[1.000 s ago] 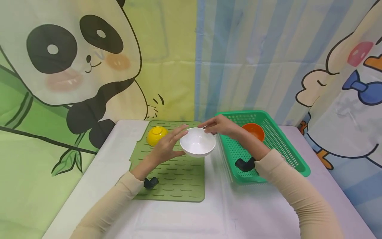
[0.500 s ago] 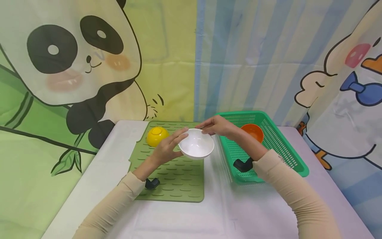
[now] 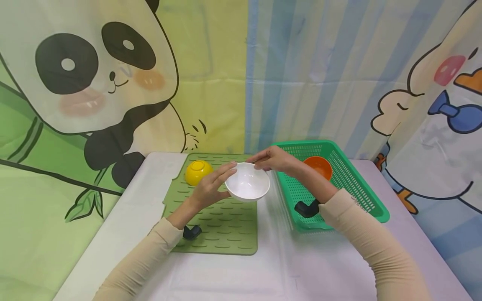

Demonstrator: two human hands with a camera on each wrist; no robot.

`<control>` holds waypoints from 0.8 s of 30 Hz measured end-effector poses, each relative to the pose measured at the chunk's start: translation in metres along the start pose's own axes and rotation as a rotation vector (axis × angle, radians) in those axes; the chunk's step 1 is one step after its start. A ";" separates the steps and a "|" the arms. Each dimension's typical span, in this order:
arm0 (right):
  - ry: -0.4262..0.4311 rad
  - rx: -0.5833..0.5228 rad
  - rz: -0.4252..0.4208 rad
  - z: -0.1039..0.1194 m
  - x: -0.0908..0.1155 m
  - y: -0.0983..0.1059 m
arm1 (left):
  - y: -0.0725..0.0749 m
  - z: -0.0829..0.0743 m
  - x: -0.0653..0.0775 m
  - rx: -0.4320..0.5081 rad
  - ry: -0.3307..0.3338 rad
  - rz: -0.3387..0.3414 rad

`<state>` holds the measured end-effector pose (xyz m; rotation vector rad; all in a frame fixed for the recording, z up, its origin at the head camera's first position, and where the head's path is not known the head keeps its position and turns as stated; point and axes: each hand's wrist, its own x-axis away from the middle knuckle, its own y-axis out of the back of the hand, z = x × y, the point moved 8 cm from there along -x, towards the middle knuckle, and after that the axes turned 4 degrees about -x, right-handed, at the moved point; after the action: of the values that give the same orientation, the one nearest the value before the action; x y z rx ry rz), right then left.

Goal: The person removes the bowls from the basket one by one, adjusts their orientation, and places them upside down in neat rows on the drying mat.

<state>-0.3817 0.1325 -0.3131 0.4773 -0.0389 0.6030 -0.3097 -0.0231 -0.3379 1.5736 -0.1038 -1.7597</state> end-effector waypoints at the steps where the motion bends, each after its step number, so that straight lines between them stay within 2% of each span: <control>1: -0.002 -0.001 -0.001 0.000 0.000 0.000 | 0.000 0.000 0.000 0.000 0.000 -0.001; 7: 0.006 -0.017 -0.009 0.001 0.001 -0.001 | 0.003 -0.001 -0.001 0.013 0.019 -0.010; 15: 0.060 -0.076 -0.043 0.005 0.008 0.001 | 0.008 0.006 0.000 0.063 0.114 -0.036; 21: 0.115 -0.170 -0.075 0.010 0.016 0.004 | 0.011 0.012 -0.003 0.024 0.183 -0.017; 24: 0.161 -0.169 -0.104 0.012 0.019 0.007 | 0.010 0.017 -0.005 0.057 0.237 0.019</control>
<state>-0.3688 0.1423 -0.2959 0.2643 0.0869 0.5289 -0.3201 -0.0345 -0.3248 1.8043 -0.0540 -1.5550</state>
